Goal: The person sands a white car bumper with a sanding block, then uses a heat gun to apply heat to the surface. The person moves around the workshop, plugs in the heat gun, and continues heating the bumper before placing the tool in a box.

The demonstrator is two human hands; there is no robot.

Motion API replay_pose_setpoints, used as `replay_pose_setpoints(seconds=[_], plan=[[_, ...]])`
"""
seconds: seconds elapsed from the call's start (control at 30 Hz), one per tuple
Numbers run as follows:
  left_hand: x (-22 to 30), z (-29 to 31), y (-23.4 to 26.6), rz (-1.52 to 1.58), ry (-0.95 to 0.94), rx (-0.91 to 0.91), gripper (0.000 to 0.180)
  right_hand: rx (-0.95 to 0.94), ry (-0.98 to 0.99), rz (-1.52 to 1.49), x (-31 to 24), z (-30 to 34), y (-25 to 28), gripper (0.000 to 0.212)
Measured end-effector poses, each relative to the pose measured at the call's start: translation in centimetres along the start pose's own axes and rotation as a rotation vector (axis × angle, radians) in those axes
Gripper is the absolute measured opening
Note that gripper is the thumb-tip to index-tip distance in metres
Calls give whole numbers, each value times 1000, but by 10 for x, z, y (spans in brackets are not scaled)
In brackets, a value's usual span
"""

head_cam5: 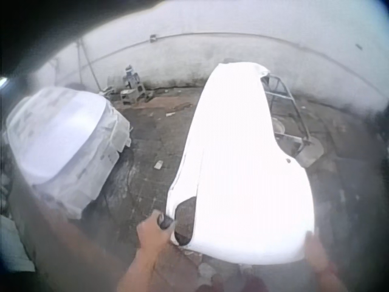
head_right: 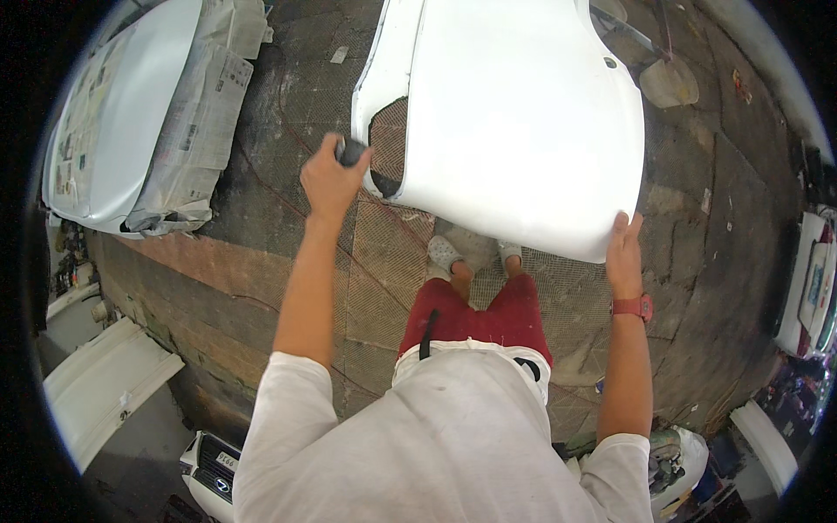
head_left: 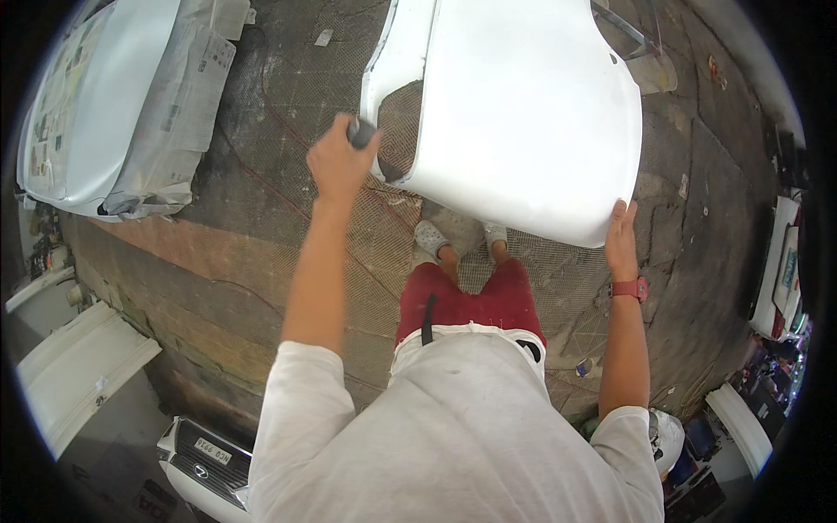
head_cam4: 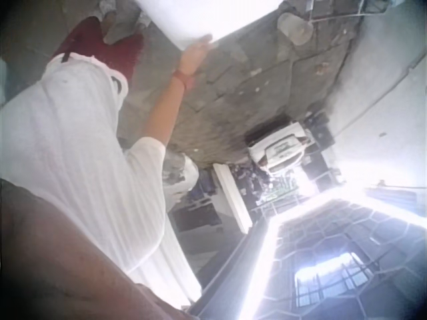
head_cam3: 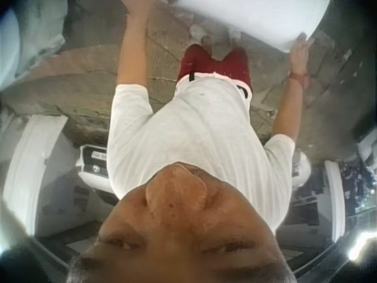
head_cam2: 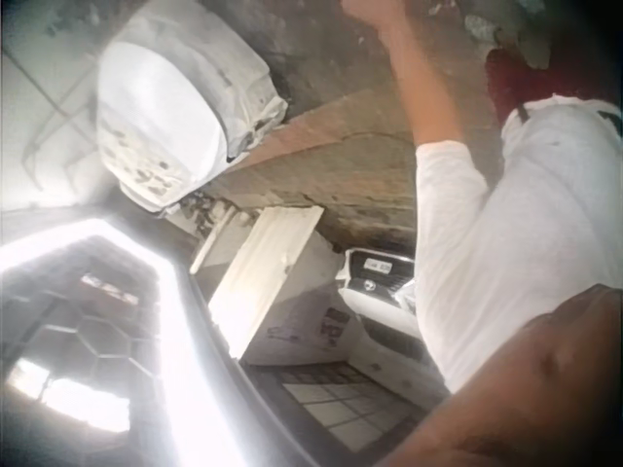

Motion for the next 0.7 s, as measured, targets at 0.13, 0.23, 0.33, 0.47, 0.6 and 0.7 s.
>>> replay_pose_setpoints(seconds=[0.13,0.23,0.33,0.47,0.6,0.7], plan=[[31,-79,3,-78,-180,-118,55,-27,7,19,-5,-2,4,74],[54,-112,-10,-116,-370,-221,63,-17,71,-48,4,-7,1,71],[78,-131,-12,-62,-292,-169,72,38,26,26,16,-8,0,69],[67,-137,-32,-10,-106,-299,85,-5,-25,20,3,-7,5,68],[68,-105,-19,-85,-119,-405,89,-9,-20,-6,2,-2,5,68],[66,-111,-14,24,2,-356,89,-30,-34,-39,-4,-5,4,68]])
Point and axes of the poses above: each hand's wrist, its own z-axis away from the middle knuckle, its own y-axis out of the back of the hand, x = y × z, the point moved 6 cm from there along -z, towards the middle knuckle, and after that the axes turned 9 degrees about x, right-handed, at the moved point
